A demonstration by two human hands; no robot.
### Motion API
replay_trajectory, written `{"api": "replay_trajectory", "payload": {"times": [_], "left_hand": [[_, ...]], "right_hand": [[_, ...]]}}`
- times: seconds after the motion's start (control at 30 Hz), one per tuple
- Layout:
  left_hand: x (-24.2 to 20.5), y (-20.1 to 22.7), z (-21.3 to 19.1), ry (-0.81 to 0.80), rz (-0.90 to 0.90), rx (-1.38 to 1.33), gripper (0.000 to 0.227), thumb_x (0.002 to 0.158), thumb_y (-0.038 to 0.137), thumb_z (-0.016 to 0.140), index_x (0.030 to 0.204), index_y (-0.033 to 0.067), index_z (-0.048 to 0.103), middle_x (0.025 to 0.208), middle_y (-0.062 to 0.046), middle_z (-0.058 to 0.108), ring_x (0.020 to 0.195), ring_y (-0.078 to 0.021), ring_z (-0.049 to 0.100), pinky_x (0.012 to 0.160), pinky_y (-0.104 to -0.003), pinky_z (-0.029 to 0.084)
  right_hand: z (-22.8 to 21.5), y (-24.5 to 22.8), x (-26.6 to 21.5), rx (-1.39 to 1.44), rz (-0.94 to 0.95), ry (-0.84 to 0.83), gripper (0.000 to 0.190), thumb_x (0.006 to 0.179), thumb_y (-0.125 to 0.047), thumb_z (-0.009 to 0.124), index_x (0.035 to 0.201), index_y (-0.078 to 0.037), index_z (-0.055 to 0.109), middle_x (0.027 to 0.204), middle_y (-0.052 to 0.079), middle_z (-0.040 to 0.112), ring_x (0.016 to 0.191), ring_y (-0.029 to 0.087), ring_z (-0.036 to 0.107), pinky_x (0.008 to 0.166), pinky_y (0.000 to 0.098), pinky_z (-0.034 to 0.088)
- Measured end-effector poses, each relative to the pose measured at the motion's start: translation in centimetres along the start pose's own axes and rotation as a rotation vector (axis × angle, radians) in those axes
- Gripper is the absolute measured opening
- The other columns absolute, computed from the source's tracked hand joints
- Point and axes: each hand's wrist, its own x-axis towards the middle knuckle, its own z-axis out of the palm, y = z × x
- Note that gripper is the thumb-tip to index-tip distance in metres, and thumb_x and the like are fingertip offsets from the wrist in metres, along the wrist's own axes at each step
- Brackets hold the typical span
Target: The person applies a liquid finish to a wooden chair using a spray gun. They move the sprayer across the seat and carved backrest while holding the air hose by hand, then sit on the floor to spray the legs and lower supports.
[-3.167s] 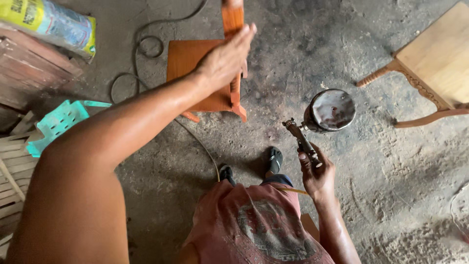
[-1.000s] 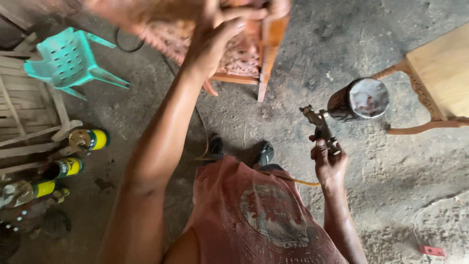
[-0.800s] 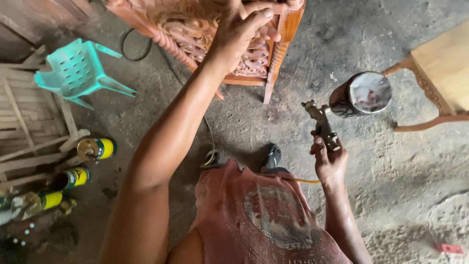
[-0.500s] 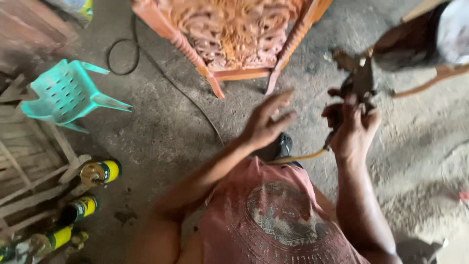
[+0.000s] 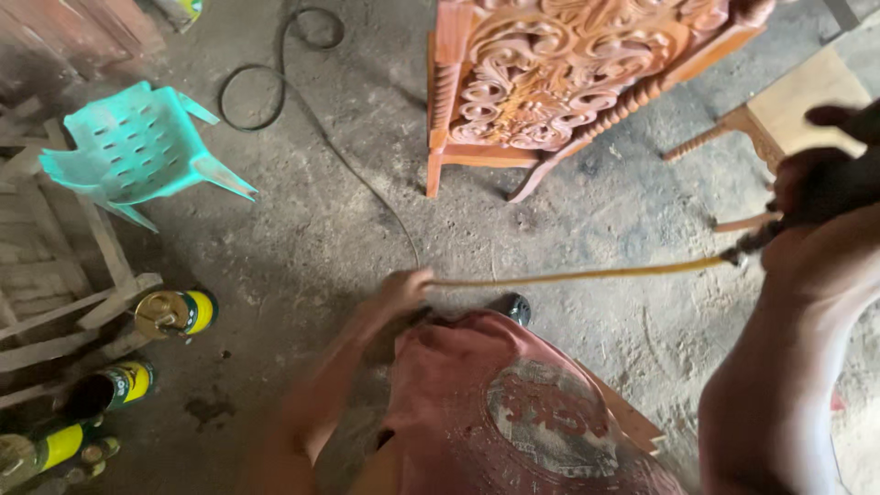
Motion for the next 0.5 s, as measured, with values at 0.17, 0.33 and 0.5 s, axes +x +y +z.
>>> {"api": "replay_trajectory", "payload": {"times": [0.17, 0.33, 0.5], "left_hand": [[-11.2, -6.1, -2.6, 0.181, 0.015, -0.06, 0.028, 0.094, 0.027, 0.071, 0.088, 0.0012, 0.063, 0.081, -0.017, 0.061, 0.074, -0.0296, 0.058, 0.07, -0.046, 0.05], [-10.9, 2.7, -6.9, 0.422, -0.331, 0.265, 0.046, 0.094, 0.046, 0.072, 0.084, 0.0027, 0.062, 0.079, -0.015, 0.062, 0.073, -0.0303, 0.06, 0.071, -0.045, 0.049], [-11.0, 12.1, -7.5, 0.591, -0.14, 0.146, 0.02, 0.088, 0.024, 0.073, 0.086, 0.0047, 0.065, 0.081, -0.017, 0.065, 0.077, -0.039, 0.064, 0.068, -0.051, 0.049]], "right_hand": [[2.8, 2.8, -4.6, -0.228, -0.06, -0.101, 0.079, 0.109, -0.07, 0.056, 0.135, 0.005, 0.056, 0.108, 0.015, 0.066, 0.065, 0.014, 0.055, 0.054, 0.0265, 0.042], [3.0, 11.3, -8.3, -0.469, -0.052, -0.306, 0.085, 0.103, -0.068, 0.06, 0.139, 0.009, 0.05, 0.108, 0.009, 0.064, 0.091, 0.012, 0.058, 0.077, 0.0266, 0.049], [-0.5, 20.2, -8.7, -0.803, -0.15, -0.516, 0.047, 0.104, -0.044, 0.066, 0.129, -0.004, 0.061, 0.098, 0.014, 0.068, 0.082, 0.032, 0.067, 0.076, 0.0378, 0.054]]}}
